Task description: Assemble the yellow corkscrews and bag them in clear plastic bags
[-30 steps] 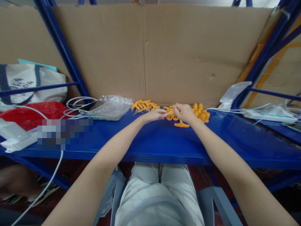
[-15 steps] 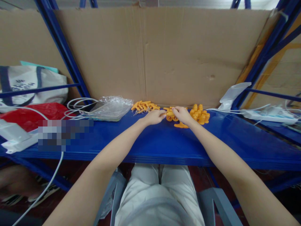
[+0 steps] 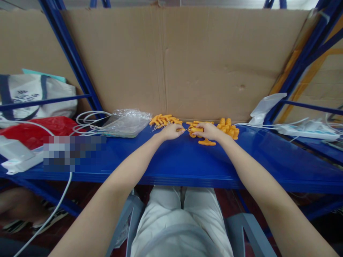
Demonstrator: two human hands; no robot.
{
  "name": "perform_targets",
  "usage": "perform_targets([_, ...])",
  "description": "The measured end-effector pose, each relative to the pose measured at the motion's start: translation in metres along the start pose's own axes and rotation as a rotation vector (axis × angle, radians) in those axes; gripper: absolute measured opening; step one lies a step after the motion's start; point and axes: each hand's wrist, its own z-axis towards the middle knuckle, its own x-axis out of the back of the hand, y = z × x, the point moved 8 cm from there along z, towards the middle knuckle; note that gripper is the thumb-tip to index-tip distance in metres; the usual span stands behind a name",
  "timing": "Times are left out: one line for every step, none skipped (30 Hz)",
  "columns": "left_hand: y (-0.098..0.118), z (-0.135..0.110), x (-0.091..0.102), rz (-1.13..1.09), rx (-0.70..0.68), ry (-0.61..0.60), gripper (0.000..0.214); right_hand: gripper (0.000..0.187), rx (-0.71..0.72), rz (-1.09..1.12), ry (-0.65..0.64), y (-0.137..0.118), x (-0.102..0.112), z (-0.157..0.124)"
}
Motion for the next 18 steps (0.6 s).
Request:
perform_targets([0.001, 0.0, 0.001, 0.005, 0.0, 0.006, 0.033, 0.018, 0.005, -0.005, -0.016, -0.001, -0.002, 0.0])
perform_targets([0.002, 0.0, 0.001, 0.007, -0.002, 0.013, 0.032, 0.017, 0.008, -0.009, -0.03, -0.002, -0.004, 0.0])
perform_targets([0.003, 0.0, 0.002, 0.006, -0.002, 0.02, 0.032, 0.018, 0.01, -0.013, -0.041, -0.004, -0.005, 0.0])
perform_targets([0.004, 0.0, 0.002, 0.006, -0.002, 0.026, 0.031, 0.018, 0.004, -0.022, -0.049, -0.005, -0.005, -0.001])
perform_targets([0.004, 0.0, 0.002, 0.009, -0.002, 0.03, 0.031, 0.019, -0.007, -0.039, -0.051, -0.006, -0.004, -0.002])
perform_targets([0.004, 0.0, 0.002, 0.017, -0.003, 0.032, 0.032, 0.021, -0.025, -0.064, -0.05, -0.006, -0.002, -0.002])
perform_targets([0.004, 0.0, 0.002, 0.028, -0.005, 0.034, 0.032, 0.023, -0.048, -0.095, -0.046, -0.006, 0.001, -0.003])
perform_targets([0.004, 0.0, 0.002, 0.043, -0.006, 0.033, 0.033, 0.026, -0.073, -0.128, -0.043, -0.005, 0.004, -0.004])
perform_targets([0.003, -0.001, 0.002, 0.06, -0.003, 0.031, 0.034, 0.028, -0.098, -0.16, -0.04, -0.004, 0.007, -0.005])
perform_targets([0.003, -0.001, 0.003, 0.079, 0.006, 0.029, 0.035, 0.031, -0.122, -0.186, -0.039, -0.003, 0.011, -0.006])
perform_targets([0.001, -0.002, 0.003, 0.097, 0.023, 0.024, 0.035, 0.033, -0.147, -0.205, -0.038, -0.001, 0.015, -0.006])
perform_targets([0.0, -0.003, 0.004, 0.116, 0.044, 0.019, 0.035, 0.034, -0.174, -0.216, -0.035, 0.002, 0.019, -0.007])
perform_targets([-0.001, -0.004, 0.004, 0.133, 0.067, 0.012, 0.036, 0.034, -0.206, -0.222, -0.029, 0.007, 0.023, -0.008])
perform_targets([-0.002, -0.005, 0.004, 0.15, 0.086, 0.004, 0.036, 0.035, -0.24, -0.224, -0.025, 0.012, 0.028, -0.009])
perform_targets([-0.002, -0.006, 0.005, 0.165, 0.099, -0.003, 0.036, 0.034, -0.273, -0.224, -0.021, 0.017, 0.031, -0.01])
perform_targets([-0.002, -0.006, 0.005, 0.178, 0.107, -0.01, 0.037, 0.033, -0.301, -0.229, -0.022, 0.022, 0.035, -0.011])
perform_targets([-0.001, -0.007, 0.005, 0.191, 0.111, -0.017, 0.037, 0.031, -0.322, -0.242, -0.029, 0.027, 0.038, -0.012])
perform_targets([-0.001, -0.007, 0.005, 0.203, 0.114, -0.022, 0.037, 0.028, -0.338, -0.262, -0.042, 0.032, 0.04, -0.013])
